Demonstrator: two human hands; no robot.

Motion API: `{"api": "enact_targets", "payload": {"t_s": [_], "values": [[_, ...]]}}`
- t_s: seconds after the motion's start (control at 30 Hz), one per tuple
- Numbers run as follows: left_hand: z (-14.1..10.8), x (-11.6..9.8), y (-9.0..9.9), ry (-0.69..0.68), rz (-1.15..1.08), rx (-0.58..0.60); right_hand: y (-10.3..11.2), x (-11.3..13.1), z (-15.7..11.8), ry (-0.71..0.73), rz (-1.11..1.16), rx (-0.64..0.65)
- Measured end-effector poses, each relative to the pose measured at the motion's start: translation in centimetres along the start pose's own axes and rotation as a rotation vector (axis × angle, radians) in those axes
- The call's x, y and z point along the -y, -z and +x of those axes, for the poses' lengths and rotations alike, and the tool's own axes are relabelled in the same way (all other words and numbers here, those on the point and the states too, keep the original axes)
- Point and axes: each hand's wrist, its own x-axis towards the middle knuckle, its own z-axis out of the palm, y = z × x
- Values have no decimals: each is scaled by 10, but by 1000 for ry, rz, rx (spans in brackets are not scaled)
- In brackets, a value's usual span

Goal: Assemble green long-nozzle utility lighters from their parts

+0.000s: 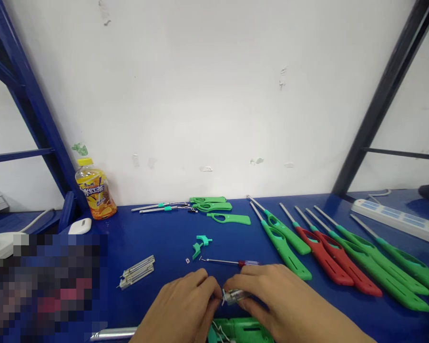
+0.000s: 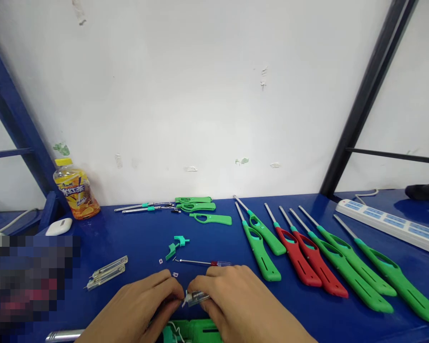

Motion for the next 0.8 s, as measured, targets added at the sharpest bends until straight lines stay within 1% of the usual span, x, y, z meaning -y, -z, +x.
{"api": "enact_targets", "payload": {"t_s": [0.13, 0.27, 0.4, 0.53, 0.63, 0.8], "values": [[1, 2, -4, 3, 10, -47, 2, 3, -1, 24, -13, -13], [2, 5, -5, -7, 36, -24, 2, 4, -1, 48, -5, -23], [2, 5, -4, -33, 80, -17, 4, 5, -2, 36, 19, -13], [4, 2, -3, -7, 77, 13, 5, 5, -2, 34, 21, -21], [6, 2, -3, -13, 83, 18, 5, 5, -2, 24, 14, -17], [2, 5, -3, 5, -6, -15, 4, 3, -2, 6, 17, -22]]}}
